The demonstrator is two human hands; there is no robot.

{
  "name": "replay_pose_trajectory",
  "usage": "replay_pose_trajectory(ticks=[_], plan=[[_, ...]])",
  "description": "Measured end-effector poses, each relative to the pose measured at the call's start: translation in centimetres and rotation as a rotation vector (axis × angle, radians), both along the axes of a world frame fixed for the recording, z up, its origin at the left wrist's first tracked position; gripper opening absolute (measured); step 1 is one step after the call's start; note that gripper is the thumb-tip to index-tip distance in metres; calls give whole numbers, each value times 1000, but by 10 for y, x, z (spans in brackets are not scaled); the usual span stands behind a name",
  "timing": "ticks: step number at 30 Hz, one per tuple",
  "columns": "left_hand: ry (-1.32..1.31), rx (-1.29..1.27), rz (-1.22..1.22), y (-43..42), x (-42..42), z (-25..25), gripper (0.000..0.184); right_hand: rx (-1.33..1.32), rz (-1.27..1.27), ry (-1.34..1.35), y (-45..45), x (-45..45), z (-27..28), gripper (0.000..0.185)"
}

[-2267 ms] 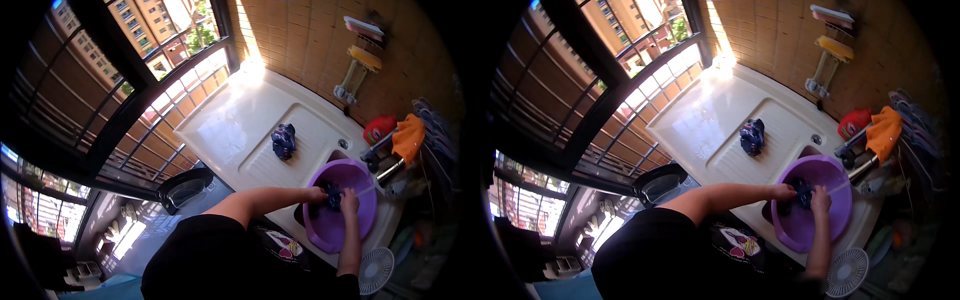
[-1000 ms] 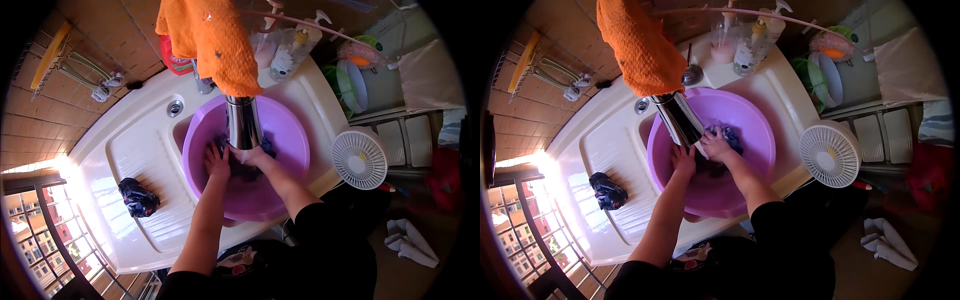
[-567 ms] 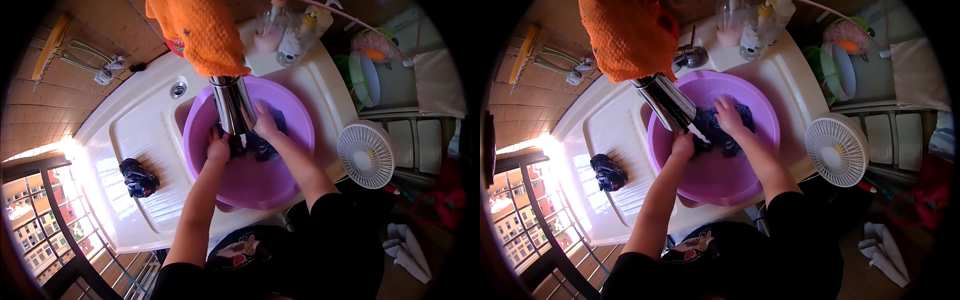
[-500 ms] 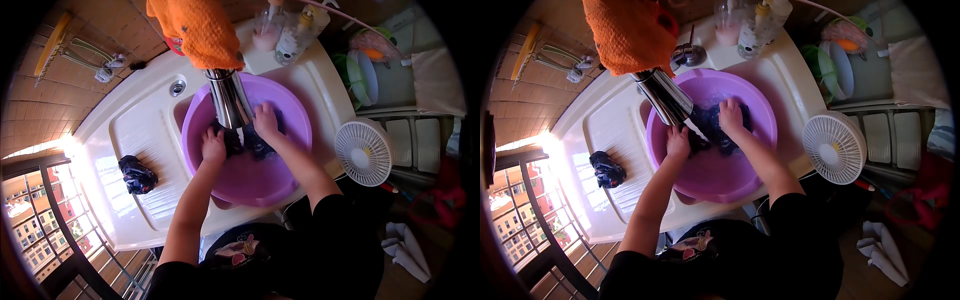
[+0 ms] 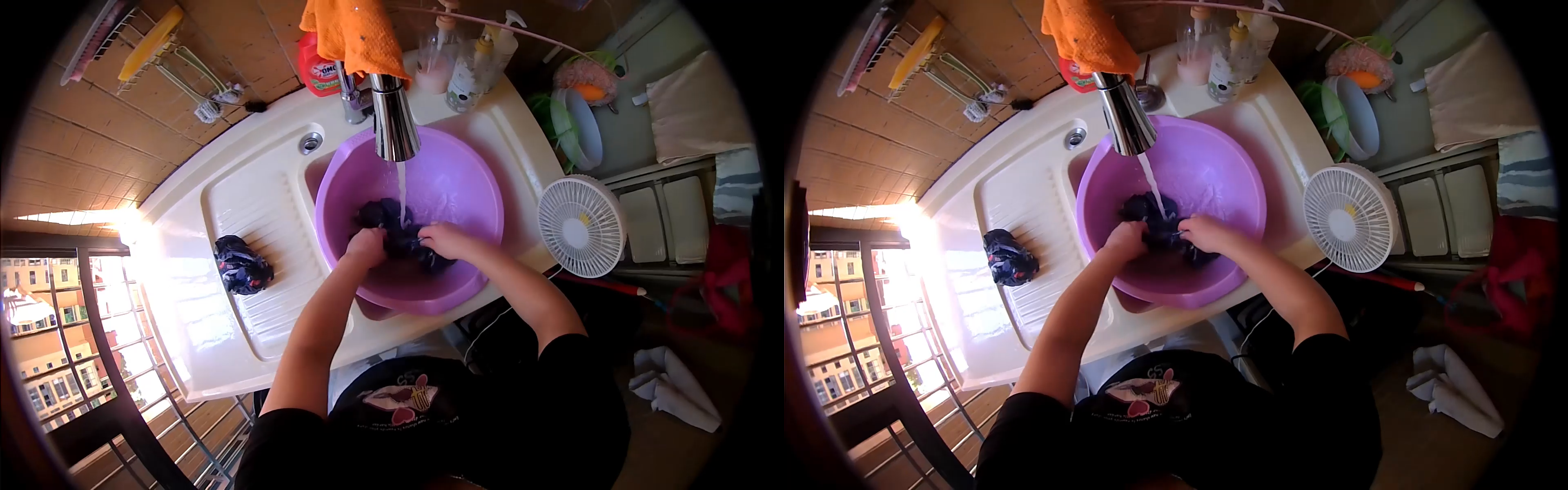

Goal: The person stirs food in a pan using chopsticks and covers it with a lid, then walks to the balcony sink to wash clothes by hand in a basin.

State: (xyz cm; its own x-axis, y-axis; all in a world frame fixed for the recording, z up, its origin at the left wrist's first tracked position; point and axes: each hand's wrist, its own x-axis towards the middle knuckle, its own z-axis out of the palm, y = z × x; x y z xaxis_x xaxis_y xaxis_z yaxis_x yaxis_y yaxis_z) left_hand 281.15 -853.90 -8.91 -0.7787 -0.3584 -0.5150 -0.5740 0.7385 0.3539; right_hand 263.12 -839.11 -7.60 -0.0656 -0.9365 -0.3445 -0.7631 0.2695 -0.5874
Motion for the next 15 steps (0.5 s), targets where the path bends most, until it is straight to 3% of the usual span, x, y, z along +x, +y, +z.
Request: replay_pose_trajectory(ticks=[2,4,7,9,12,15], plan=[[311,-15,99,-10,13,47,21,-164,-29,67,5,-6,31,16],[391,-80,153,-19,23,94,21,-422,-64,197,6,-4,86,11],[481,-159,111,-44,31,142,25,-569,-81,249,5,2,169,11],[683,-227,134,-55,33,182,26,-655,-78,262,6,-1,202,13],[901,112,346,-74,31,219,29,-668,-141,267,16,2,251,16],[981,720,540,-64,21,258,27,-502,-163,157,22,3,263,20]])
